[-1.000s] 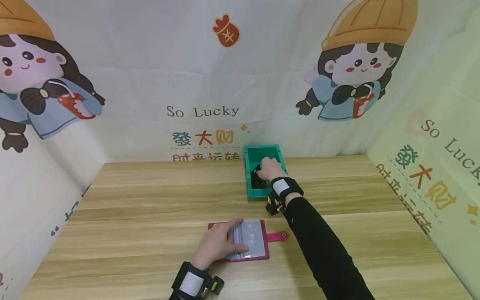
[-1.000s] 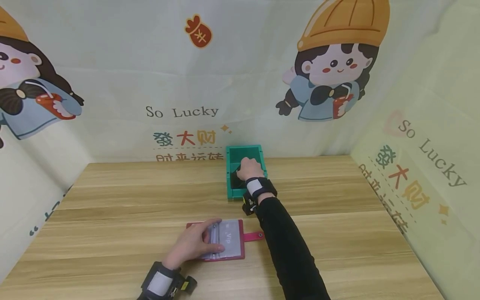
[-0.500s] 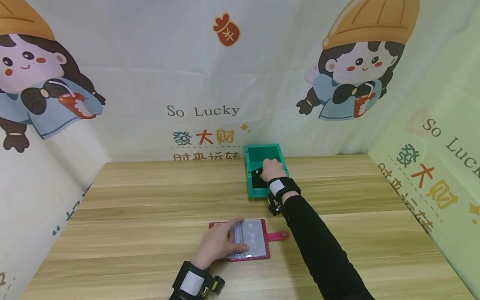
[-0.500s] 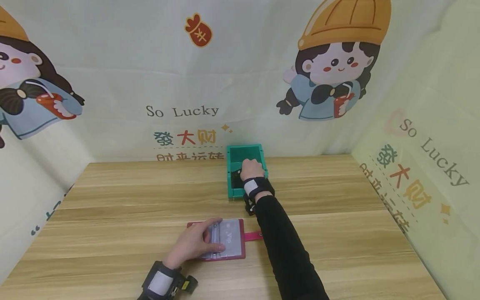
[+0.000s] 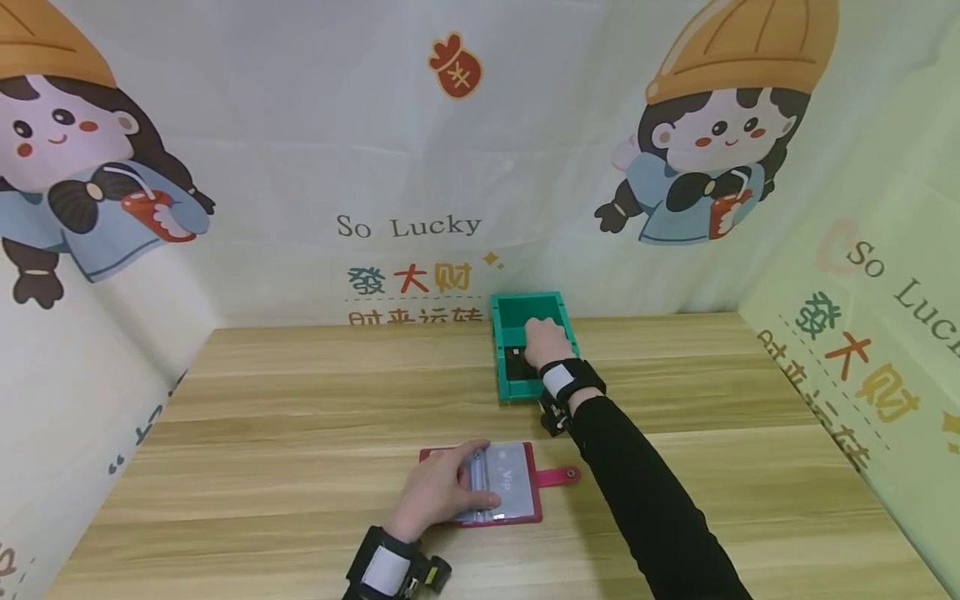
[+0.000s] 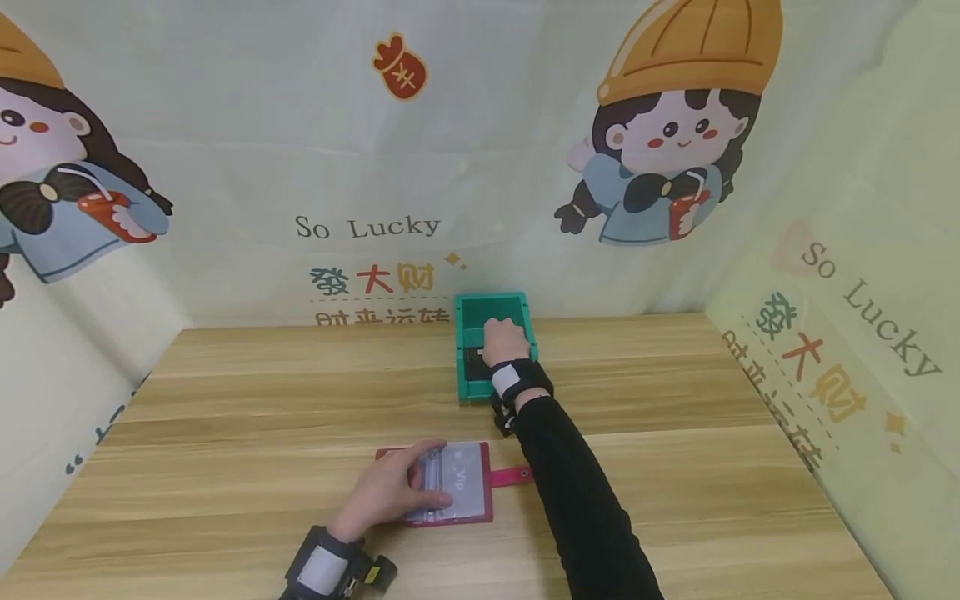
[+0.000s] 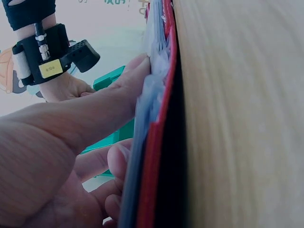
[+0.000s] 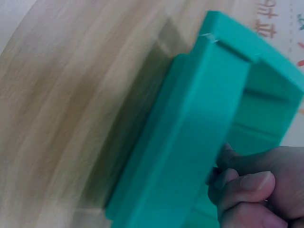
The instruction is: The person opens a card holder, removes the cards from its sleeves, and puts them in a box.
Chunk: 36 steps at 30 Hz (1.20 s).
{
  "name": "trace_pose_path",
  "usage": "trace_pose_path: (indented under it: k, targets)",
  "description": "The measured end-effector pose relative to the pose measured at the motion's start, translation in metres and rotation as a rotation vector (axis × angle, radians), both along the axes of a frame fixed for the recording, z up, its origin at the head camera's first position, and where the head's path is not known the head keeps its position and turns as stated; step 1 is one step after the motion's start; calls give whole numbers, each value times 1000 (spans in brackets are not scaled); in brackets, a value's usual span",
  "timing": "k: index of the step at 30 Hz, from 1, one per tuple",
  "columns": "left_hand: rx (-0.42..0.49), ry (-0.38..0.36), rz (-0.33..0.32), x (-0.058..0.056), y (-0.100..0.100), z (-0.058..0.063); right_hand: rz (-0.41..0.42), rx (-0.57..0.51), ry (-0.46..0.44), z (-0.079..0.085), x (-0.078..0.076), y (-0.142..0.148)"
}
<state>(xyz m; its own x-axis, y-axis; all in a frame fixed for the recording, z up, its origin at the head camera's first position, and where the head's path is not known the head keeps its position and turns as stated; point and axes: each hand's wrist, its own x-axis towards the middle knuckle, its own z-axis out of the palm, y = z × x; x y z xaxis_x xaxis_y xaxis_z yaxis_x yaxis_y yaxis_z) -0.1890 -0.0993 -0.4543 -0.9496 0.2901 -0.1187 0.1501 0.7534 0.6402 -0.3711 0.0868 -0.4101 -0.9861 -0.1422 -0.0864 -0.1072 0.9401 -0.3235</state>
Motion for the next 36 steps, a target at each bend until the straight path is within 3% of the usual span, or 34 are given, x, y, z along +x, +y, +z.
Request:
trace_pose_path:
  k: [9,22,29,36]
  targets:
    - [4,7,-2,1,0,0,53,-137,-21,24,20,9]
    - [16,7,0,1,0,0,111,-244,-8,24,54,24]
    - [12,23,-2,1,-1,0,105,-324,-55,24,69,29]
    - [4,18,-2,2,0,1,145,-315,-35,25,81,34]
